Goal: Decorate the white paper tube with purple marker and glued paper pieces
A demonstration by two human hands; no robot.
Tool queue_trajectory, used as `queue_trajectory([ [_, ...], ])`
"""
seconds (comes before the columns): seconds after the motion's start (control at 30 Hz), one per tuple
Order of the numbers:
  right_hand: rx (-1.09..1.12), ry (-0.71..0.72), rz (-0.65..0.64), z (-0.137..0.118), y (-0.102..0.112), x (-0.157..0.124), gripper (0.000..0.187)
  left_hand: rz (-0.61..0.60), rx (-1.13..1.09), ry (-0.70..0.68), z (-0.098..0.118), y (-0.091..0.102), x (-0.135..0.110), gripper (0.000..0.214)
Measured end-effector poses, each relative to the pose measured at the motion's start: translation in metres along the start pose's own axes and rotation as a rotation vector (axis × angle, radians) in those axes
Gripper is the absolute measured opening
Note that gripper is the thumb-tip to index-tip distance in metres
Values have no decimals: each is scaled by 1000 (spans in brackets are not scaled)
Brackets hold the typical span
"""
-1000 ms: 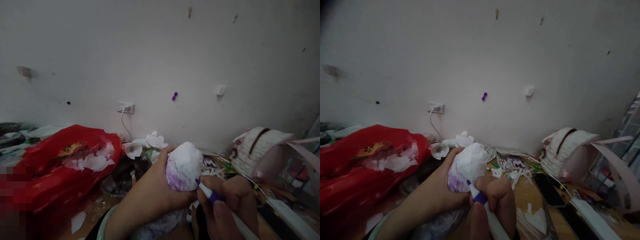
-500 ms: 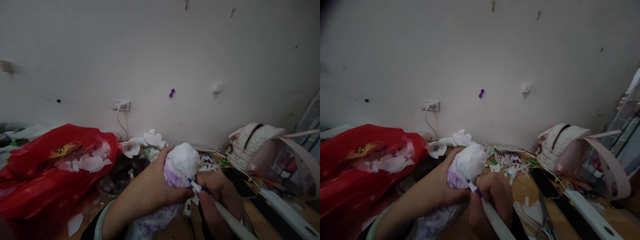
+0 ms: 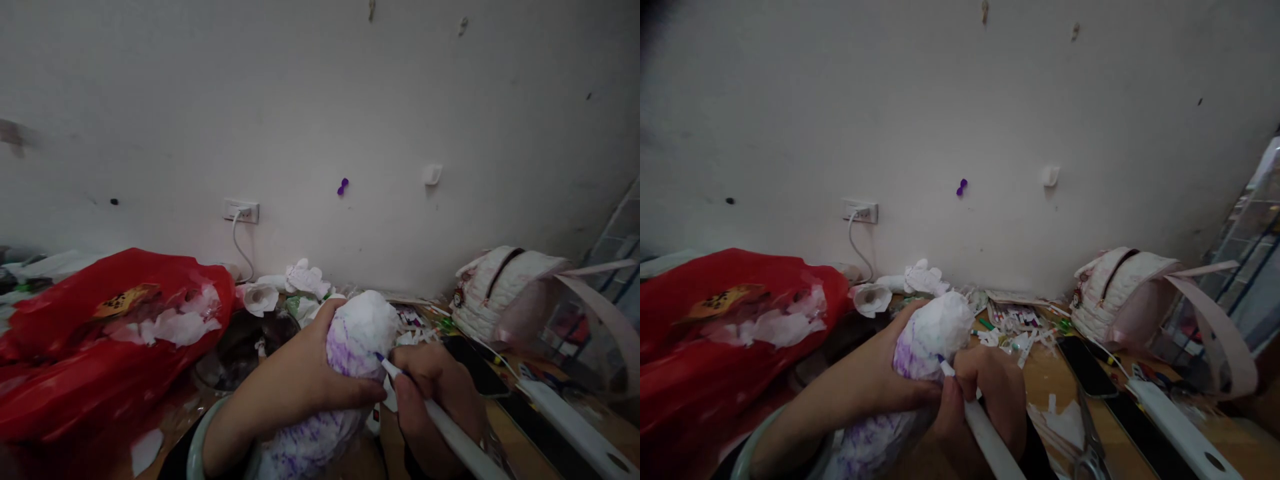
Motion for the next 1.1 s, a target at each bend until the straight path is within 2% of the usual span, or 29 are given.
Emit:
queue_trajectory([
  [0.1,-76,106,-62,-3,-2,-2,18,-66,9,32,-1,-1,1,89],
  [0.2,-22,109,-74,-2,-1,-5,20,-133,-59,5,-2,-2,1,83],
  [0.3,41,120,-65,-6,-1,-6,22,-190,-222,-37,-1,-3,0,77],
  [0.47,25,55,54,-16,-4,-3,19,-284,-450,6,0,-6,1,67],
  [0.57,12,20,199,-19,-4,-2,20,-326,-556,23,-1,-10,4,68],
  [0.63,-19,10,239,-18,-4,-1,20,-347,-618,30,-1,-14,7,71],
  [0.77,-77,112,103,-18,-7,0,17,-435,-756,14,4,-22,10,74],
  [0.83,-13,57,88,-11,-4,-2,18,-460,-801,43,3,-24,10,73],
  [0.97,70,27,32,-6,-1,-6,20,-439,-826,97,-6,-21,9,78],
  [1.1,133,11,-65,-2,-3,-8,19,-411,-754,117,-17,-16,9,83],
])
Point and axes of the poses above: each hand's wrist, its own x-axis towards the middle knuckle, its own y-axis out of the back of the hand, z = x × y, the point moved 6 cm from there along x, towards the middle knuckle, and after that the axes turned 2 degrees about z, right-handed, at the moved point
